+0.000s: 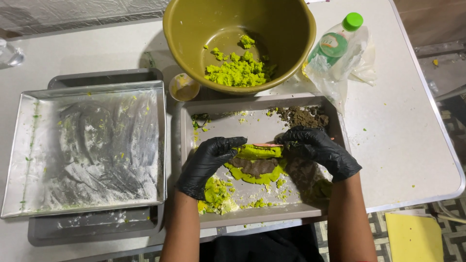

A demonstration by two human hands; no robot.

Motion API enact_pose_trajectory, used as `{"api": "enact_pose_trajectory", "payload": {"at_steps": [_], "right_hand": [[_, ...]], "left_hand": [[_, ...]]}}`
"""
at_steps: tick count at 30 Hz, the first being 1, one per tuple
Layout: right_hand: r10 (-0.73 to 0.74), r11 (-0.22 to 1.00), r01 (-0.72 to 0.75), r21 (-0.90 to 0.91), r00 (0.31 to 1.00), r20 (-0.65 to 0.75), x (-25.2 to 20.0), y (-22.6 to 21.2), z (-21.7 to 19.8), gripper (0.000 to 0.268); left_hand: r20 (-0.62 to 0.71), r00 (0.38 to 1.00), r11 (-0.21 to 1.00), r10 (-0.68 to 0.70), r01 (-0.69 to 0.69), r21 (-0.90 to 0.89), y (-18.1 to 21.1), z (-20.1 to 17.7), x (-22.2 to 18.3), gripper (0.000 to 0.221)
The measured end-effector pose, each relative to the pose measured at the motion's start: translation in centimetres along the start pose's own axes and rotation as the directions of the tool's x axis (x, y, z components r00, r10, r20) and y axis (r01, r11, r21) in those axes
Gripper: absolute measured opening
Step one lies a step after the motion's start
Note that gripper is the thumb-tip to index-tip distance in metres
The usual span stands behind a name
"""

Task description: Preparing a dough roll by flattening green dough, adding filling with a spatula, and rolling it up.

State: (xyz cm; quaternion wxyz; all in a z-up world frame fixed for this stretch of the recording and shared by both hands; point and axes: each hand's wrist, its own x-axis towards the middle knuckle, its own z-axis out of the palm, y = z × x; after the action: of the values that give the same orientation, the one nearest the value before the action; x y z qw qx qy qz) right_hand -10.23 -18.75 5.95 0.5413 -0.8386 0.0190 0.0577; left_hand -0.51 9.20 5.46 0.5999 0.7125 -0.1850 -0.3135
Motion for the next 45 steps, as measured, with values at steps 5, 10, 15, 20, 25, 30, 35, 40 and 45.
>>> {"api": "enact_pose_trajectory", "payload": {"at_steps": [5, 10, 15, 20, 25, 30, 35, 40, 45], "right_hand": [[-0.034, 0.999, 0.034, 0.033, 0.999, 0.017, 0.2, 0.8, -0.1, 0.044], [-0.088, 0.996, 0.088, 0.019, 0.996, -0.009, 0.6, 3.8, -0.5, 0.044], [-0.066, 0.996, 0.071, 0.057, 0.994, -0.089, 0.1, 1.7, -0.3, 0.042], [0.326, 0.883, -0.348, 0.316, 0.937, 0.121, 1.1, 2.1, -0.8, 0.031], [0.209, 0.927, -0.207, 0.313, 0.978, 0.028, 0.9, 1.2, -1.4, 0.027], [-0.114, 0.957, 0.154, 0.246, 0.979, -0.172, -2.4, 0.6, -1.8, 0.034], [-0.371, 0.926, 0.333, -0.179, 0.712, -0.596, -3.4, 0.4, 0.0, 0.029], [-0.558, 0.825, 0.296, -0.482, 0.565, -0.608, -2.1, 4.3, 0.3, 0.025], [-0.581, 0.806, 0.271, -0.526, 0.528, -0.619, -2.4, 4.3, 0.3, 0.024]], "left_hand": [[-0.015, 1.0, 0.997, 0.026, -0.025, 0.069, 0.5, 0.0, 0.0, 0.034], [0.011, 0.991, 0.991, 0.132, -0.132, 0.026, -2.0, 0.0, 1.2, 0.031], [0.03, 0.99, 0.989, 0.138, -0.136, -0.061, -3.1, 0.2, 1.2, 0.027], [0.053, 0.969, 0.971, 0.239, -0.238, -0.035, -4.5, 0.2, 1.3, 0.036], [0.135, 0.965, 0.973, 0.223, -0.213, -0.084, -5.0, -0.3, 1.6, 0.041], [0.137, 0.974, 0.98, 0.181, -0.167, -0.106, -5.5, -0.3, 1.6, 0.045], [0.059, 0.985, 0.985, 0.161, -0.164, 0.052, -3.9, 0.2, 1.7, 0.031], [0.101, 0.984, 0.97, 0.148, -0.164, 0.178, -3.2, 0.1, 0.9, 0.035], [0.104, 0.978, 0.967, 0.179, -0.195, 0.164, -3.4, -0.1, -0.2, 0.034]]}}
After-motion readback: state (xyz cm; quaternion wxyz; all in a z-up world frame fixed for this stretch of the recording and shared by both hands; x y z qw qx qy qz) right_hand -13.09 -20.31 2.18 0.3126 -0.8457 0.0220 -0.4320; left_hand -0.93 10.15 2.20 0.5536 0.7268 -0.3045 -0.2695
